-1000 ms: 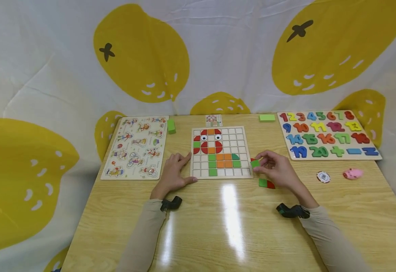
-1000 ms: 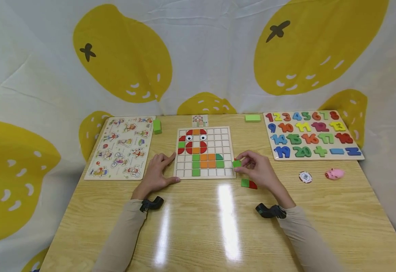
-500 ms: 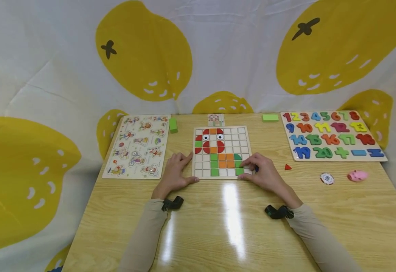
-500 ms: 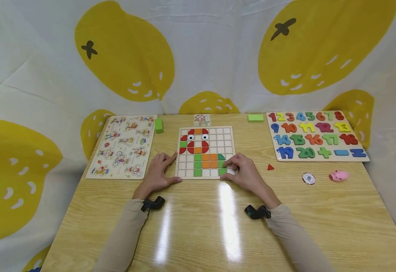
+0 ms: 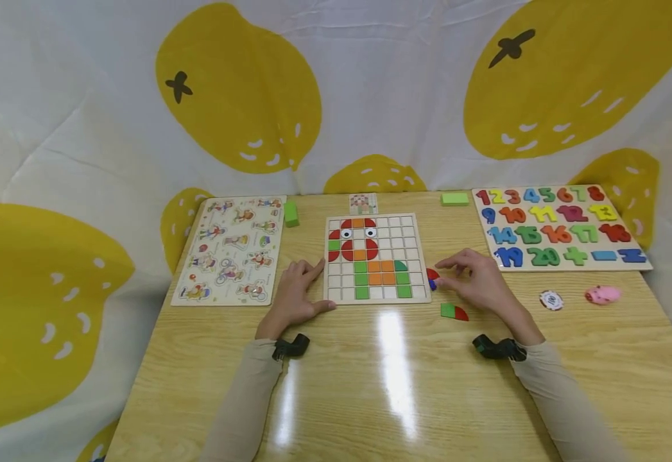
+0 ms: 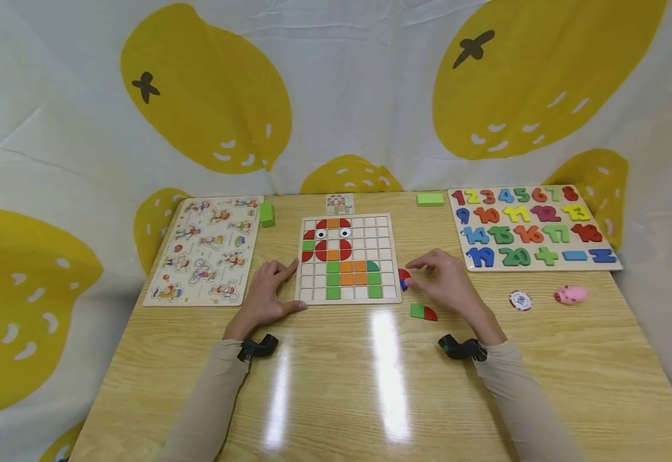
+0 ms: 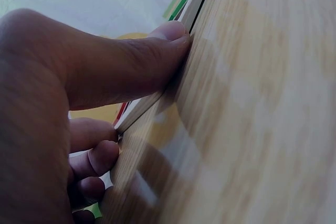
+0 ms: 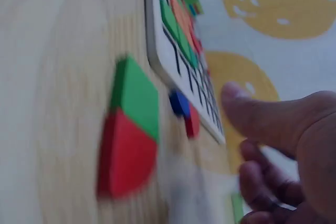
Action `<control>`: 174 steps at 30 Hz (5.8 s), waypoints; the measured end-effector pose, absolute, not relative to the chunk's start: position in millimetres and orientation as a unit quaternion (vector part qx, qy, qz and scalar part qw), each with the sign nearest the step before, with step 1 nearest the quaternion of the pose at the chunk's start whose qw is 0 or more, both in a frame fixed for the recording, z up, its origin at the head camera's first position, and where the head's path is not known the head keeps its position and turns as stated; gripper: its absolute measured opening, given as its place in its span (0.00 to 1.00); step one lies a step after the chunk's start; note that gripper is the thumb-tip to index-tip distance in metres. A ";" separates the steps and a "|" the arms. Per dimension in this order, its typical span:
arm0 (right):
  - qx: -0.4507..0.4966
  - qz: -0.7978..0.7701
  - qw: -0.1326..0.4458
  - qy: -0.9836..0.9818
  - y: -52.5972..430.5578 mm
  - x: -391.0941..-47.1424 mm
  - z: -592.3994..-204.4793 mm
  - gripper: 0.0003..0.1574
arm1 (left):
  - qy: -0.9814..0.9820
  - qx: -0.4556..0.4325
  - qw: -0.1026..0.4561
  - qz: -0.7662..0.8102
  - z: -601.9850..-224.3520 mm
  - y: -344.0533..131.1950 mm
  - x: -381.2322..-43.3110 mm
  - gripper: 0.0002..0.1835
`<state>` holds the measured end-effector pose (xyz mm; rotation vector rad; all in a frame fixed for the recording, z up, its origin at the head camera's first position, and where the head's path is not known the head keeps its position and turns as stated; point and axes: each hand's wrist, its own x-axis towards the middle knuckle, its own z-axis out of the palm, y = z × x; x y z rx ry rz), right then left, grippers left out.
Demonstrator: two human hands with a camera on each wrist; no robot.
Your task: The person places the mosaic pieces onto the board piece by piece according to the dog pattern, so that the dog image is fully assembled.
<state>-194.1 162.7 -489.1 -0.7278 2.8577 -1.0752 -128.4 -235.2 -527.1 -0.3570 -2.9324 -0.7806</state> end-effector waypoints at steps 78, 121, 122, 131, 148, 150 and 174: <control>-0.289 -0.338 0.089 0.891 198.9 -173.5 -489.4 0.16 | -0.960 -0.114 0.036 -0.252 -526.6 -233.9 -127.4 0.54; -0.211 -0.427 0.061 0.877 69.0 -277.9 -504.9 0.21 | -0.962 -0.124 0.042 -0.240 -529.3 -235.6 -129.9 0.54; -0.214 -0.423 0.059 0.879 69.1 -278.4 -505.0 0.20 | -0.962 -0.123 0.042 -0.240 -529.0 -235.7 -129.9 0.54; -0.236 -0.418 0.030 0.877 98.3 -266.1 -495.4 0.20 | -0.962 -0.119 0.034 -0.244 -530.4 -233.0 -127.4 0.54; -0.268 -0.270 0.115 0.918 215.1 -156.0 -481.9 0.16 | -0.963 -0.098 0.029 -0.249 -527.2 -235.1 -124.2 0.53; -0.261 -0.268 0.116 0.920 214.4 -152.3 -483.7 0.14 | -0.963 -0.099 0.028 -0.250 -527.7 -234.1 -124.9 0.53; -0.219 -0.454 0.028 0.863 171.5 -175.5 -488.6 0.20 | -0.961 -0.109 0.035 -0.250 -528.0 -232.8 -126.6 0.53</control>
